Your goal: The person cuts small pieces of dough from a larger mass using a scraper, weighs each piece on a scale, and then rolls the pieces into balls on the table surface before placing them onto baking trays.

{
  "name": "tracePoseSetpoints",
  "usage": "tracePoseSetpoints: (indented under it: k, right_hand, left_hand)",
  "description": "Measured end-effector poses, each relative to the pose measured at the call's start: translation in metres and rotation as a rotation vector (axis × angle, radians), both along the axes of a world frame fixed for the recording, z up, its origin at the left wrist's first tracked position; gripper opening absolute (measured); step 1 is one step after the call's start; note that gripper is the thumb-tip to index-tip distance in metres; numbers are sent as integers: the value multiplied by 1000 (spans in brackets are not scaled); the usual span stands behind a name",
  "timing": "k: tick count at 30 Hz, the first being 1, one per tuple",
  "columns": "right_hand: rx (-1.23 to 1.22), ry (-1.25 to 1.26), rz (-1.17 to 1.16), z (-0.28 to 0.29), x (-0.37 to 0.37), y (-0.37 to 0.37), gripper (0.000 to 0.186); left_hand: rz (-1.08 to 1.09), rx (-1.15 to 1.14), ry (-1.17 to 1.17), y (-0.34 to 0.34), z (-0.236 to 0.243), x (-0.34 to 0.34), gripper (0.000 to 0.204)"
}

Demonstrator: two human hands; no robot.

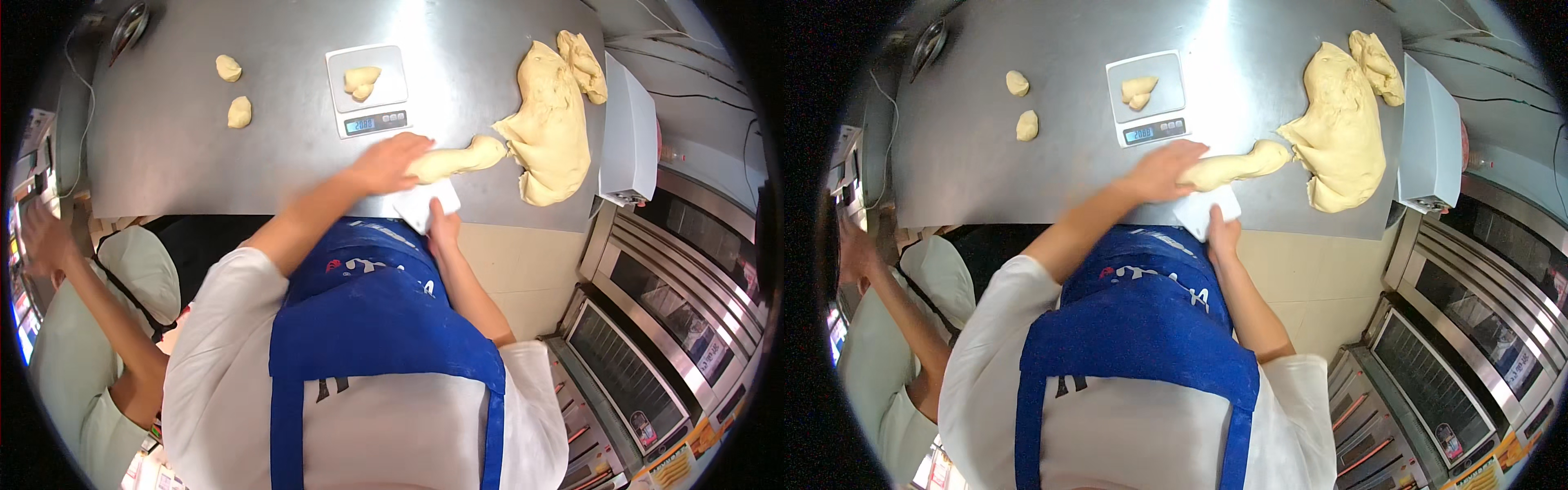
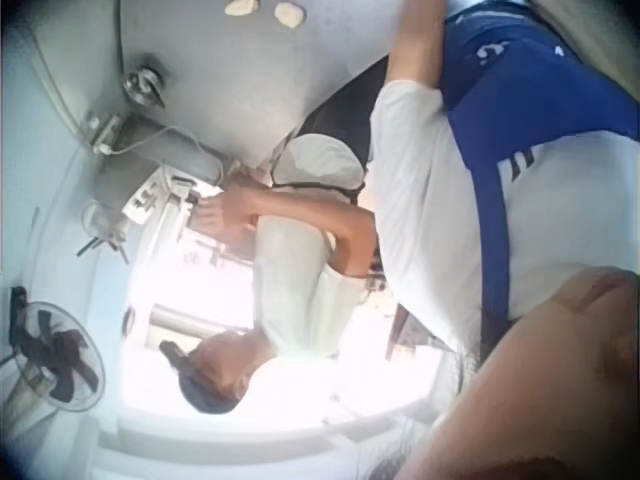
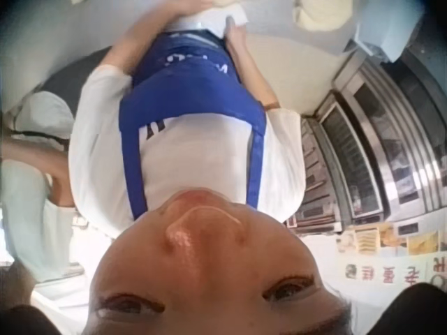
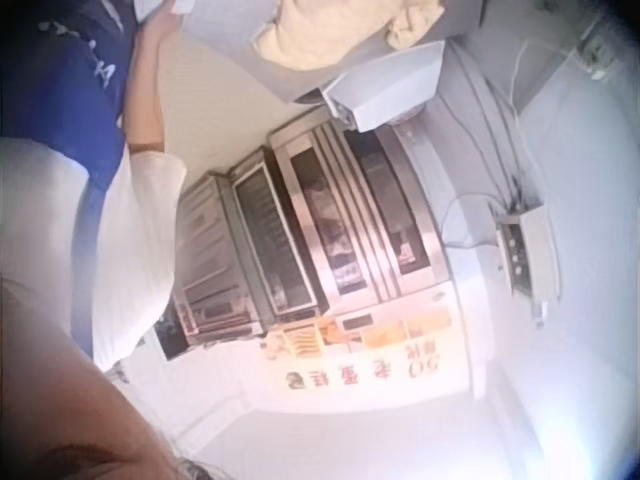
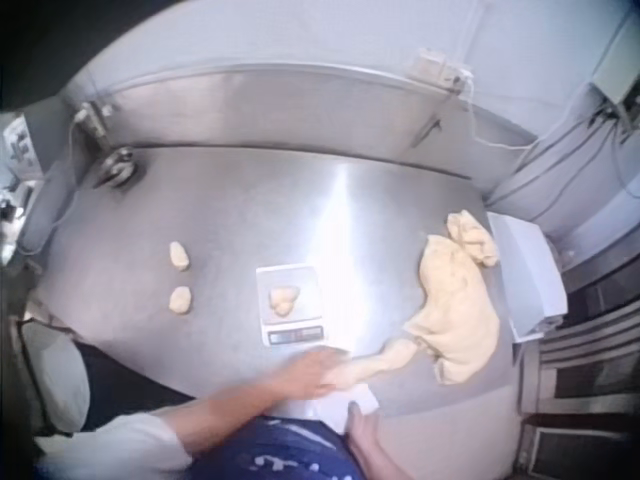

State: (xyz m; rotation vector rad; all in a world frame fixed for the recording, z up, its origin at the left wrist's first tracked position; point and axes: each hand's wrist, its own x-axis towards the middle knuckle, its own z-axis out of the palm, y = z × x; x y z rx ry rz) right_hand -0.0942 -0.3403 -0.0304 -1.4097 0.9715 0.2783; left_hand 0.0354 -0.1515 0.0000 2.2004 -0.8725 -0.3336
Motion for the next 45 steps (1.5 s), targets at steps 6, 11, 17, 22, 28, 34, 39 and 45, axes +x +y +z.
tracePoseSetpoints:
  k: [6,11,17,22,28,34,39,45]
  right_hand:
    - [437,74,-62,13,35,-20,40]
    - [-469,89,391,24,4,-74,30]
    - [-560,-369,550,77,30,-28,31]
    - [-574,-405,948,99,59,12,30]
    - [-627,-327,918,89,47,-8,31]
    - [-677,-393,833,107,51,-2,33]
    - [-550,-325,866,121,45,20,32]
    - [-577,-453,1205,106,36,77,31]
  left_hand:
    - [369,152,305,-43,20,-7,80]
    - [151,274,76,-8,10,-28,64]
    - [205,131,124,22,-16,-43,40]
    - [88,214,132,32,-13,-15,30]
    - [440,40,-509,59,19,52,38]
    - [580,134,-114,76,-1,91,43]
    - [612,-148,156,75,30,17,47]
    - [455,59,113,84,-9,-87,58]
